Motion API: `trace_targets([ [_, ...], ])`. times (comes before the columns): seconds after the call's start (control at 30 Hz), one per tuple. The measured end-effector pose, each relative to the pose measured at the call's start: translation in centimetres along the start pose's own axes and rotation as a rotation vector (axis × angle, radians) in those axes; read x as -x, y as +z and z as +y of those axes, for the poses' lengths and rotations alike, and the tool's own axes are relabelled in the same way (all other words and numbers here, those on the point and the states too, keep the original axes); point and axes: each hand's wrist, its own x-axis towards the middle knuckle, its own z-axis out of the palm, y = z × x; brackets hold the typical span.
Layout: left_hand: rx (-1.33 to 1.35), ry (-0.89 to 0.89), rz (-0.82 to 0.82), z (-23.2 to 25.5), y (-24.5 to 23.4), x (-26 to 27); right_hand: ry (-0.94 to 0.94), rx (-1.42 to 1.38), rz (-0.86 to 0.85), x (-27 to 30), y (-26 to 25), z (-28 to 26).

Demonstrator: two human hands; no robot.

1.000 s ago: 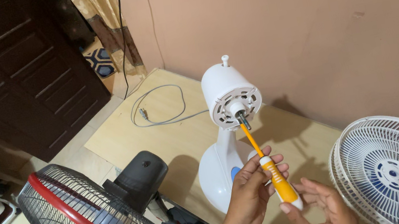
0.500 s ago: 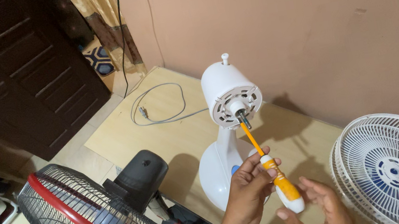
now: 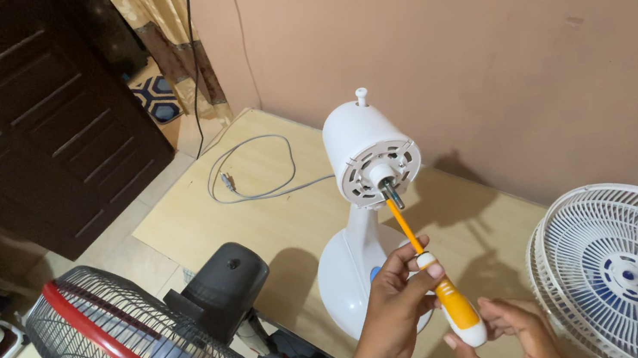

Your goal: The person removes the front grille of a white pedestal fan by hand, then uses a screwdriver to loosen the central nut on the fan shaft. The fan blades and grille are set aside on the table.

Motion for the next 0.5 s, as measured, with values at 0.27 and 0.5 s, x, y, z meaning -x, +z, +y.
trace_targets([
  [0.27, 0.137, -0.010, -0.083, -0.1, -0.6, 0.1, 0.101, -0.083, 0.012, 0.5, 0.7, -0.3],
  [0.5, 0.199, -0.021, -0.149, 0.0, -0.8, 0.3, 0.236, -0.087, 0.041, 2.5, 1.4, 0.5],
])
